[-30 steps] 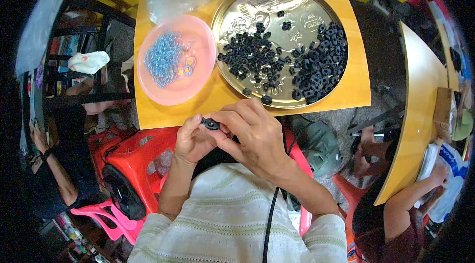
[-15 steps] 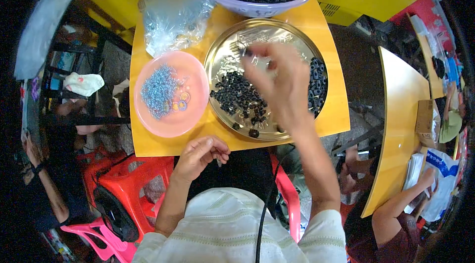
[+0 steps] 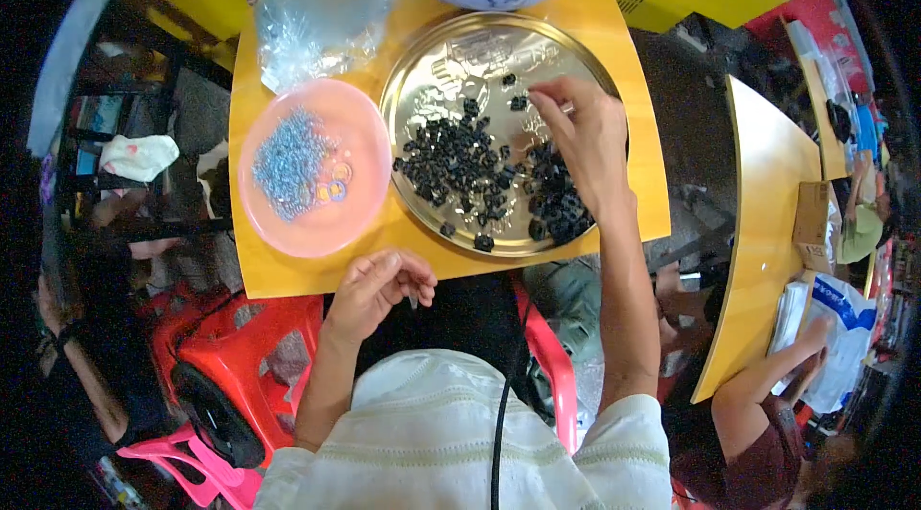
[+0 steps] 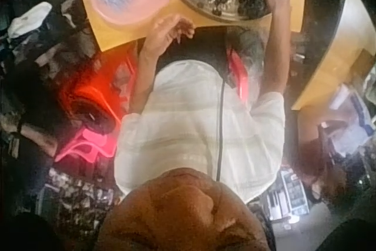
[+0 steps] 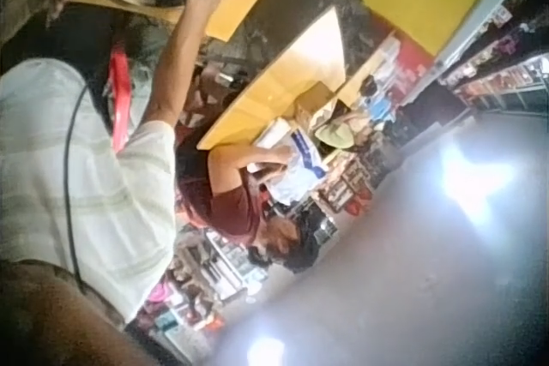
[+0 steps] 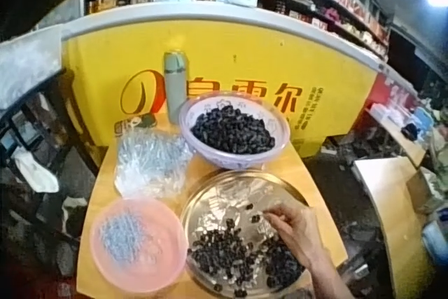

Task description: The person assembles small black plastic components by hand, inserting small rings or parts into them.

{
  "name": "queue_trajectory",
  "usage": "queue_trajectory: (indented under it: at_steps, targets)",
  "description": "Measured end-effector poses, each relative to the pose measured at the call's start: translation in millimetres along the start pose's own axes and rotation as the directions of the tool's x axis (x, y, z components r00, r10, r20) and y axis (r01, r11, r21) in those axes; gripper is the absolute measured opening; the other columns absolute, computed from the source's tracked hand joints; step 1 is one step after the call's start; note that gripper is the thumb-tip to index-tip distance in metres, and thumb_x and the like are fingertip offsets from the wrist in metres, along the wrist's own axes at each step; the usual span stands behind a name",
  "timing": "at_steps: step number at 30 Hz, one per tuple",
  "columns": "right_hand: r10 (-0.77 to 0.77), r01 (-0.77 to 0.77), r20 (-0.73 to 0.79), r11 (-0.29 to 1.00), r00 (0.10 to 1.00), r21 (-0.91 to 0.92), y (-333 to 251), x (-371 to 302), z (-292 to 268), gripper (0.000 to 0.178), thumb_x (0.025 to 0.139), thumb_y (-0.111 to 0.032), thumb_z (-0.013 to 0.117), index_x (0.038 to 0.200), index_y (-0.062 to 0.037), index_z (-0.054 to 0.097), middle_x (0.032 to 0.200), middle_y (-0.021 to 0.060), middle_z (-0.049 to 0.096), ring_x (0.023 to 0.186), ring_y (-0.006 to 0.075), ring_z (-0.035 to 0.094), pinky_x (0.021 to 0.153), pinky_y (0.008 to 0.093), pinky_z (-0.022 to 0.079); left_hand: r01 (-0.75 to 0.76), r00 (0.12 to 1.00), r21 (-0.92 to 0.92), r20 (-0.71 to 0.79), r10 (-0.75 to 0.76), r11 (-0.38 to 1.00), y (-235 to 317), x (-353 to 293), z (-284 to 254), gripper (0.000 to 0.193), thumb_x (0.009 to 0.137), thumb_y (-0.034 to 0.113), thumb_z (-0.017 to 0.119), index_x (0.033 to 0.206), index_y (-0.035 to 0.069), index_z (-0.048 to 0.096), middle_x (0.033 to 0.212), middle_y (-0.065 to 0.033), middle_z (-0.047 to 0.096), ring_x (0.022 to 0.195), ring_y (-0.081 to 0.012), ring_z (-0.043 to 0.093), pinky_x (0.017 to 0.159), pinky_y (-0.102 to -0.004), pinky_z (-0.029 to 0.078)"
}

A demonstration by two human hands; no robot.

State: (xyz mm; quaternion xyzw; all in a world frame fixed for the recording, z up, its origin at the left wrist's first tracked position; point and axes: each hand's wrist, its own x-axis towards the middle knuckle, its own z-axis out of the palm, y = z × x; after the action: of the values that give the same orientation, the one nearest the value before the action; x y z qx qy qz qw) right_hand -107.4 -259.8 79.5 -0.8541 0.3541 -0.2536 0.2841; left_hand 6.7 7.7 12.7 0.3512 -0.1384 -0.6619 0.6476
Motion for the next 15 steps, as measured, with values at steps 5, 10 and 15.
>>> queue_trajectory:
  at_steps: [5, 10, 15]
  targets:
    - [-0.079, 0.076, 0.131, 0.997, 0.988, 0.031, -14, -64, -11, 0.011, 0.075, -0.005, 0.066, 0.086, -0.0036, 0.066, 0.080, 0.0098, 0.063, 0.075, 0.0246, 0.059, 0.067, 0.0318, 0.048, -0.024, 1.000, -0.004, 0.008, 0.024, 1.000, 0, 1, -1, 0.036, 0.099, 0.024, 0.038, 0.099, -0.006, 0.058, 0.094, -0.0146, 0.063, 0.082, -0.0188, 0.062, 0.075, -0.0303, 0.051]
    - [-0.250, 0.279, 0.379, 0.960, 0.891, -0.023, -31, -101, -13, 0.018, 0.069, -0.007, 0.066, 0.087, -0.0090, 0.065, 0.080, 0.0051, 0.058, 0.079, 0.0231, 0.055, 0.068, 0.0337, 0.048, -0.039, 0.999, 0.016, -0.030, 0.039, 0.999, 0, 0, 3, 0.035, 0.099, 0.024, 0.039, 0.099, -0.005, 0.058, 0.092, -0.0136, 0.062, 0.082, -0.0191, 0.062, 0.075, -0.0315, 0.052]
    - [-0.277, 0.333, 0.416, 0.940, 0.866, -0.067, -40, -104, -5, 0.031, 0.067, -0.004, 0.066, 0.097, -0.0110, 0.066, 0.082, 0.0045, 0.056, 0.081, 0.0233, 0.054, 0.069, 0.0340, 0.048, -0.082, 0.995, 0.035, -0.053, 0.083, 0.996, -4, 0, 6, 0.035, 0.099, 0.025, 0.040, 0.098, -0.005, 0.058, 0.092, -0.0135, 0.062, 0.082, -0.0193, 0.062, 0.073, -0.0315, 0.052]
